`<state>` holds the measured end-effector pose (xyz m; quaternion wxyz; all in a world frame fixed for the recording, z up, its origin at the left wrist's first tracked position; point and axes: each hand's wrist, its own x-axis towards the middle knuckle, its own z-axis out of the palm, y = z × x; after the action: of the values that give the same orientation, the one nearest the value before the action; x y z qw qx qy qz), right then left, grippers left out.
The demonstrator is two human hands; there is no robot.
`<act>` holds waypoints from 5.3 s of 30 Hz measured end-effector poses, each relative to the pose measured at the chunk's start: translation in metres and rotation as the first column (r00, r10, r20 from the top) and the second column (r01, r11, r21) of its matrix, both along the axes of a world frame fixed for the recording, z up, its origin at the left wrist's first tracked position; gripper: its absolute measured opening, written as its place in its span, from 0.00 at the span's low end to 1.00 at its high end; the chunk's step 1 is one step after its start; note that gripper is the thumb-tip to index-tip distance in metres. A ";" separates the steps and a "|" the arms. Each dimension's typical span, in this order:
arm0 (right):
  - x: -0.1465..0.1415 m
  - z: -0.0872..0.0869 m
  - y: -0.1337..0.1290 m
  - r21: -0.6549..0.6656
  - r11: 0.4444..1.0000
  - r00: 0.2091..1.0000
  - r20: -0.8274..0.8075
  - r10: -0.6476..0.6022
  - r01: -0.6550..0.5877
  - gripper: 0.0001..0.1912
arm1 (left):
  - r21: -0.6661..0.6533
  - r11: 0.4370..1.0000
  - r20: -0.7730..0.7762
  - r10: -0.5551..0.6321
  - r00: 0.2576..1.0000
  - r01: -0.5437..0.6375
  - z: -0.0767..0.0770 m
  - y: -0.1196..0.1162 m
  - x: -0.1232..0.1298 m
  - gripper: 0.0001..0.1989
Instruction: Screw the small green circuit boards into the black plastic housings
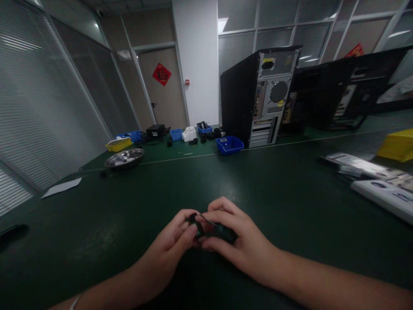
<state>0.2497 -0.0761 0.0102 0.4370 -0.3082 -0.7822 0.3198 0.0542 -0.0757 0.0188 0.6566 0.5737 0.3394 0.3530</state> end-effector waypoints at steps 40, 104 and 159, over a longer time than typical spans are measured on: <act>0.008 0.002 0.007 0.007 0.999 0.995 0.090 0.044 -0.045 0.18 | 0.435 0.893 -0.460 0.111 0.881 0.115 -0.004 0.025 -0.026 0.10; 0.006 0.006 0.001 -0.018 0.986 0.975 0.142 0.169 -0.168 0.27 | 0.039 0.999 0.111 0.012 0.994 -0.017 -0.015 0.037 -0.028 0.08; 0.004 0.006 0.004 0.024 0.999 0.989 0.143 -0.032 0.029 0.17 | 0.102 0.960 0.045 0.258 0.965 -0.261 0.000 0.029 -0.025 0.07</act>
<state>0.2542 -0.0718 0.0158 0.3877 -0.3376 -0.8102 0.2816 0.0297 -0.0472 0.0190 0.5781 0.5532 0.3816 0.4628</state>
